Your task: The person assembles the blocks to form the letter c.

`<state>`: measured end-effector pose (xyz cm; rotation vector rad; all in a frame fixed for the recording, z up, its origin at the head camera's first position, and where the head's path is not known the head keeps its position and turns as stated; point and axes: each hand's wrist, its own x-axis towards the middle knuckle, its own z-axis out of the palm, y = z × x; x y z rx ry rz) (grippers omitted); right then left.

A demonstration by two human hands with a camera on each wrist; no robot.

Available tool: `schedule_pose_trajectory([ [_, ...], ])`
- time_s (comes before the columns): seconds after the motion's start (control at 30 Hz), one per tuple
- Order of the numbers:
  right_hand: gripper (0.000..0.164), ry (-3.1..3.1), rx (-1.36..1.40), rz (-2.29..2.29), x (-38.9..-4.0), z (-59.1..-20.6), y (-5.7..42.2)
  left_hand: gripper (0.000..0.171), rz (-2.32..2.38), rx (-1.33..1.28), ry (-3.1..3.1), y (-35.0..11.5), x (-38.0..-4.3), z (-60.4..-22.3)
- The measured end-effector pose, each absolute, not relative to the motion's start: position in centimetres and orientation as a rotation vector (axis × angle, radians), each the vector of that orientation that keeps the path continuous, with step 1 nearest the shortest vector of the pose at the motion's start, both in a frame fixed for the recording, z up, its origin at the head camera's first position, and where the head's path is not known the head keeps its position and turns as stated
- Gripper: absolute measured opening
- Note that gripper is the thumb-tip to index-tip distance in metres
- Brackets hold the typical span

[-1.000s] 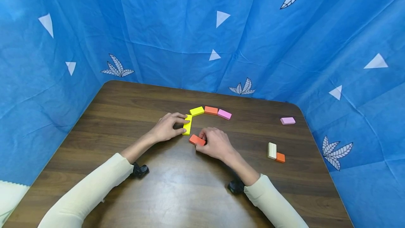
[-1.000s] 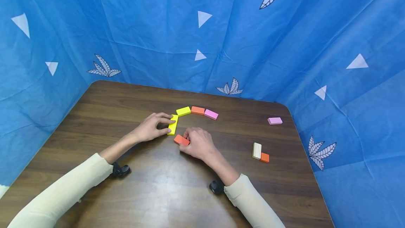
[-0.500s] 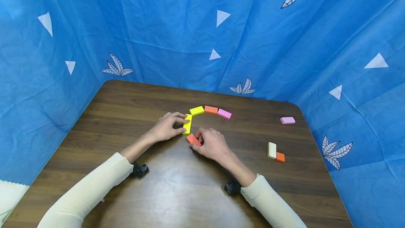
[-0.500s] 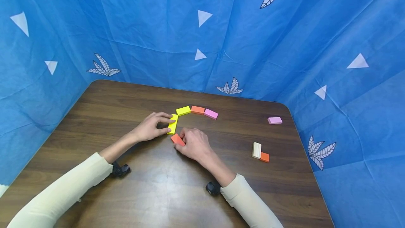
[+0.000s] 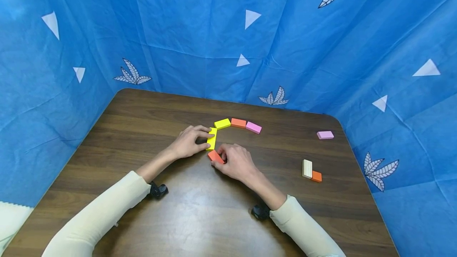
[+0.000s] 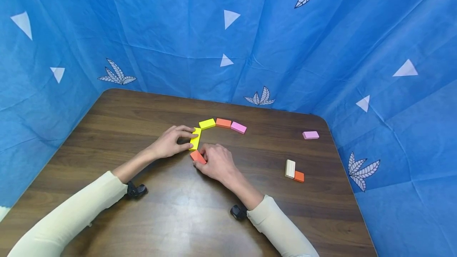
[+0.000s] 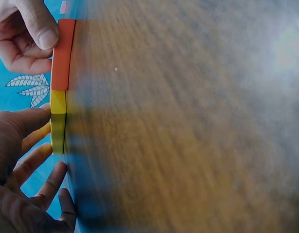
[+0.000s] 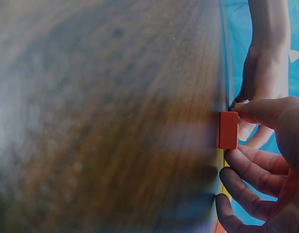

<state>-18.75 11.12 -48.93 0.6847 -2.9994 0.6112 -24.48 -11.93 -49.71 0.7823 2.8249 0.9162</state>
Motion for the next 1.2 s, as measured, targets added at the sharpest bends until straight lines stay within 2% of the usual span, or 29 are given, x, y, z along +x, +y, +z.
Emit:
schedule_pose_trajectory([
  [1.2,0.034,-2.985,0.689,0.708,-18.62,-49.1,11.03,0.041,0.93,0.801,2.831,-11.97,-24.36,-49.77],
])
